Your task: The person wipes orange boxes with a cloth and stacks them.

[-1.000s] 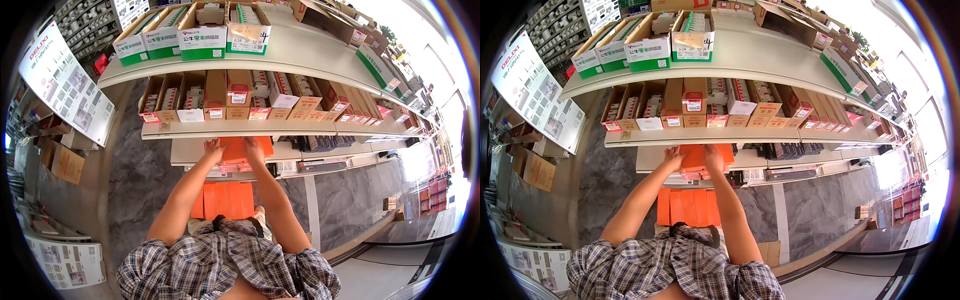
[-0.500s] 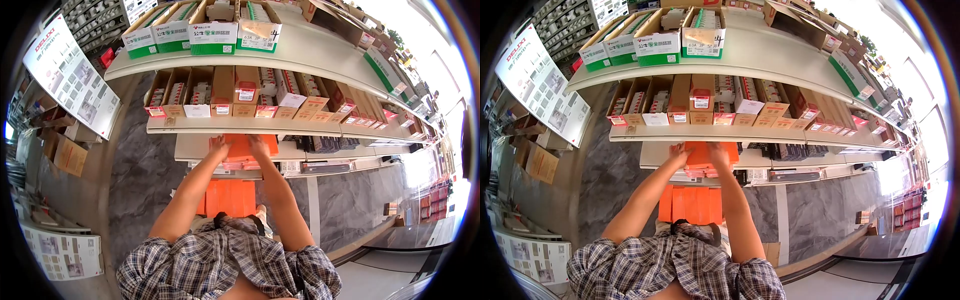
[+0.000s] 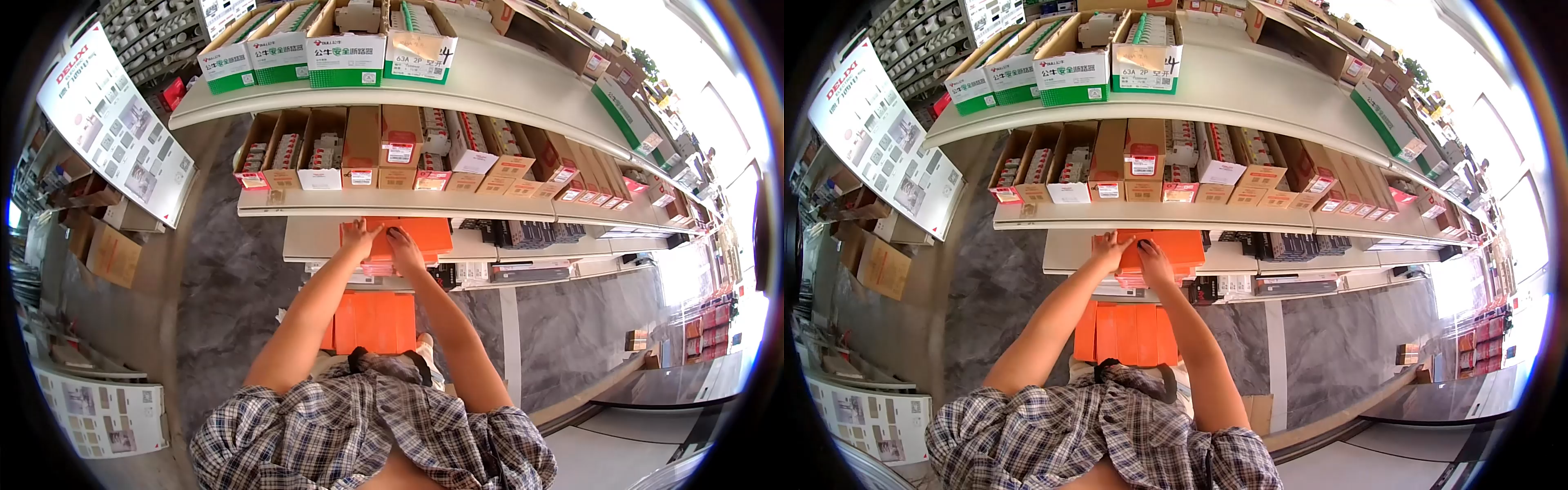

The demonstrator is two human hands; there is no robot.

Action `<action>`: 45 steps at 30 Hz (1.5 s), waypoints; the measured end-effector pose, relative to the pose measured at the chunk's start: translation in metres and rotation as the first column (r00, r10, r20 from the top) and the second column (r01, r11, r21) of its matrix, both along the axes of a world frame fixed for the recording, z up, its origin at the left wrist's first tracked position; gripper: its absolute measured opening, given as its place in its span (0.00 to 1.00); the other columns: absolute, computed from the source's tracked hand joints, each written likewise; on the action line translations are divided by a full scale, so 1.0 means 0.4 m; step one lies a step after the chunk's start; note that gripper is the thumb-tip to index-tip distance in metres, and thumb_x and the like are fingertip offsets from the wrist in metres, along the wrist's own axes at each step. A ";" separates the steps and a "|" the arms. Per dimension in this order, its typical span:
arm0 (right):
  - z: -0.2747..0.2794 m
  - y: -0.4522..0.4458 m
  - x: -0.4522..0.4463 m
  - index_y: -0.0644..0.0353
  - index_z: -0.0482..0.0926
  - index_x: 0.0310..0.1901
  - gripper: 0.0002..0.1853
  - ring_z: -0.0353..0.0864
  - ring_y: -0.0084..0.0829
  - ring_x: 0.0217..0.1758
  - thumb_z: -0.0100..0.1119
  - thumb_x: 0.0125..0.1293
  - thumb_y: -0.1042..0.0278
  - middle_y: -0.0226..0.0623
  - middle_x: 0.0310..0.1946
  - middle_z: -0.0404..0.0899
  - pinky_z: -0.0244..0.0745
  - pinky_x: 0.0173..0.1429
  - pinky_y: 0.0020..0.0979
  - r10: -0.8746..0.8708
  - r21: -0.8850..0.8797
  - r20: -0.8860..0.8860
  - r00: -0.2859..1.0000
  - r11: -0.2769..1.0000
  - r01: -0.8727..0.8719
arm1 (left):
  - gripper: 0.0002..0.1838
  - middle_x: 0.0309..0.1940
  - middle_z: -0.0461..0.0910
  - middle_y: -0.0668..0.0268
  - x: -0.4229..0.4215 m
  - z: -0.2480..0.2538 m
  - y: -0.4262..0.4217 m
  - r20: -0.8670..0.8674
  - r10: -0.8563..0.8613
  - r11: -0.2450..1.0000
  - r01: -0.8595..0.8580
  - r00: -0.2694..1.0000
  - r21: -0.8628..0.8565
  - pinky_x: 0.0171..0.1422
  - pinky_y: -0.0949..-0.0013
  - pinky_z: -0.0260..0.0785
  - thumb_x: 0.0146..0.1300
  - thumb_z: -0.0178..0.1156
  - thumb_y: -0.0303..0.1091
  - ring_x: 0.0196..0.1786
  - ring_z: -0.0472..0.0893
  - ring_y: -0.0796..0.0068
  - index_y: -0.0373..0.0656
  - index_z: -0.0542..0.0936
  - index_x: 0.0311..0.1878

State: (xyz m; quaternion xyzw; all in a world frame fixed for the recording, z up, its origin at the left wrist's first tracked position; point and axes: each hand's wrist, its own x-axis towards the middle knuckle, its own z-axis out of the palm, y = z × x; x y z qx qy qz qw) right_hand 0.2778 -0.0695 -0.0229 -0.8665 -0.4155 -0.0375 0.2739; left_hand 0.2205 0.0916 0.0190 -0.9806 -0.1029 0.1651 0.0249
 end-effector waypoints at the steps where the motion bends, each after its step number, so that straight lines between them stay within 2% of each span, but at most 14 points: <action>1: 0.000 0.002 -0.009 0.59 0.72 0.52 0.20 0.61 0.37 0.65 0.46 0.56 0.75 0.35 0.58 0.68 0.57 0.68 0.35 0.048 -0.001 -0.001 0.999 0.999 -0.048 | 0.55 0.70 0.47 0.53 -0.001 0.001 0.000 0.001 0.001 1.000 -0.001 1.000 -0.001 0.67 0.38 0.46 0.39 0.71 0.48 0.70 0.53 0.54 0.72 0.47 0.69; 3: -0.020 -0.048 0.027 0.57 0.74 0.51 0.18 0.61 0.38 0.65 0.46 0.57 0.74 0.34 0.59 0.68 0.59 0.67 0.35 0.028 -0.038 0.059 0.998 0.999 -0.025 | 0.55 0.69 0.48 0.54 -0.006 0.014 0.002 0.011 -0.004 0.999 0.004 1.000 -0.047 0.67 0.38 0.46 0.39 0.71 0.47 0.70 0.53 0.55 0.72 0.47 0.69; 7: -0.006 -0.155 0.075 0.56 0.72 0.54 0.19 0.60 0.42 0.65 0.45 0.59 0.73 0.35 0.60 0.67 0.57 0.68 0.36 -0.518 -0.025 0.040 0.854 0.854 0.519 | 0.55 0.69 0.48 0.54 -0.005 -0.002 0.003 0.008 -0.002 0.999 0.003 1.000 -0.049 0.67 0.38 0.45 0.39 0.71 0.46 0.70 0.52 0.55 0.72 0.47 0.69; 11: -0.021 -0.136 0.064 0.60 0.70 0.55 0.20 0.59 0.43 0.66 0.45 0.59 0.73 0.38 0.60 0.66 0.54 0.69 0.37 -0.503 -0.066 0.149 0.851 0.854 0.516 | 0.55 0.69 0.47 0.53 0.001 0.000 -0.004 0.025 0.009 1.000 -0.008 1.000 -0.030 0.67 0.38 0.44 0.39 0.71 0.45 0.70 0.51 0.55 0.71 0.48 0.69; 16: -0.021 -0.068 -0.003 0.59 0.72 0.54 0.22 0.58 0.39 0.67 0.46 0.55 0.77 0.34 0.59 0.67 0.56 0.68 0.36 -0.226 0.056 -0.009 0.974 0.973 0.226 | 0.55 0.70 0.44 0.54 0.004 -0.001 -0.005 0.003 0.024 0.999 -0.024 1.000 -0.042 0.69 0.38 0.41 0.39 0.72 0.45 0.72 0.47 0.56 0.71 0.47 0.69; 18: 0.002 -0.073 -0.008 0.58 0.73 0.53 0.20 0.59 0.39 0.66 0.45 0.57 0.76 0.33 0.59 0.67 0.57 0.68 0.36 -0.107 -0.075 0.045 0.993 0.991 0.110 | 0.57 0.71 0.41 0.54 0.001 0.006 0.000 0.006 0.013 0.999 -0.013 1.000 -0.052 0.69 0.38 0.39 0.38 0.72 0.47 0.72 0.44 0.55 0.69 0.46 0.70; 22: -0.003 -0.136 0.049 0.57 0.72 0.54 0.19 0.58 0.40 0.67 0.43 0.61 0.73 0.34 0.60 0.66 0.55 0.69 0.35 -0.392 -0.094 0.046 0.919 0.914 0.395 | 0.58 0.71 0.40 0.55 -0.033 0.006 0.020 0.074 -0.035 0.997 0.040 0.997 -0.067 0.69 0.38 0.38 0.38 0.71 0.49 0.73 0.42 0.53 0.65 0.44 0.71; 25: 0.005 -0.158 0.055 0.61 0.71 0.55 0.19 0.57 0.42 0.67 0.47 0.61 0.71 0.39 0.60 0.66 0.55 0.69 0.36 -0.393 -0.065 0.016 0.919 0.917 0.393 | 0.61 0.72 0.36 0.55 -0.068 -0.004 0.057 0.088 0.012 1.000 -0.009 0.996 -0.029 0.70 0.39 0.37 0.37 0.71 0.55 0.73 0.42 0.52 0.63 0.41 0.71; 29: 0.002 -0.134 0.046 0.58 0.68 0.57 0.21 0.55 0.40 0.68 0.43 0.62 0.71 0.34 0.63 0.63 0.52 0.70 0.35 -0.435 -0.162 0.028 0.900 0.886 0.434 | 0.66 0.71 0.35 0.52 -0.134 -0.014 0.122 0.155 0.125 0.982 -0.100 0.980 -0.162 0.70 0.38 0.36 0.35 0.72 0.54 0.72 0.42 0.49 0.58 0.34 0.71; 32: 0.010 -0.098 0.027 0.59 0.68 0.58 0.22 0.55 0.42 0.68 0.43 0.60 0.72 0.36 0.63 0.62 0.51 0.70 0.36 -0.520 -0.186 0.054 0.853 0.834 0.520 | 0.66 0.70 0.38 0.48 -0.140 -0.059 0.162 0.043 0.266 0.852 -0.214 0.963 -0.477 0.71 0.45 0.42 0.37 0.73 0.46 0.71 0.46 0.47 0.49 0.32 0.70; 33: 0.010 -0.078 0.021 0.59 0.68 0.58 0.22 0.55 0.42 0.68 0.43 0.60 0.72 0.36 0.63 0.62 0.51 0.70 0.36 -0.523 -0.185 0.053 0.851 0.832 0.523 | 0.64 0.69 0.43 0.47 -0.118 -0.135 0.175 0.269 0.193 0.784 0.016 0.944 -0.620 0.71 0.50 0.46 0.38 0.72 0.42 0.70 0.49 0.47 0.45 0.34 0.70; 34: -0.002 -0.057 0.020 0.60 0.68 0.58 0.22 0.55 0.42 0.68 0.44 0.59 0.73 0.36 0.63 0.62 0.51 0.70 0.36 -0.489 -0.157 0.050 0.871 0.857 0.490 | 0.63 0.68 0.48 0.47 -0.108 -0.176 0.183 0.487 0.159 0.676 0.265 0.859 -0.687 0.70 0.54 0.49 0.38 0.72 0.37 0.68 0.53 0.46 0.41 0.35 0.69; 37: -0.019 0.010 -0.004 0.62 0.68 0.58 0.23 0.56 0.42 0.68 0.44 0.58 0.74 0.37 0.62 0.63 0.53 0.70 0.36 -0.383 -0.174 0.141 0.913 0.898 0.404 | 0.63 0.64 0.55 0.45 -0.105 -0.125 0.154 0.580 0.152 0.687 0.336 0.800 -0.644 0.69 0.59 0.53 0.36 0.73 0.32 0.66 0.57 0.48 0.33 0.36 0.68; 45: 0.048 0.150 -0.098 0.61 0.71 0.54 0.23 0.60 0.41 0.65 0.47 0.52 0.77 0.39 0.58 0.68 0.58 0.68 0.35 0.133 -0.072 0.077 0.988 0.989 -0.127 | 0.56 0.59 0.61 0.52 -0.104 -0.084 0.141 0.489 0.336 0.554 0.251 0.805 -0.794 0.68 0.60 0.55 0.32 0.72 0.28 0.64 0.61 0.54 0.41 0.49 0.65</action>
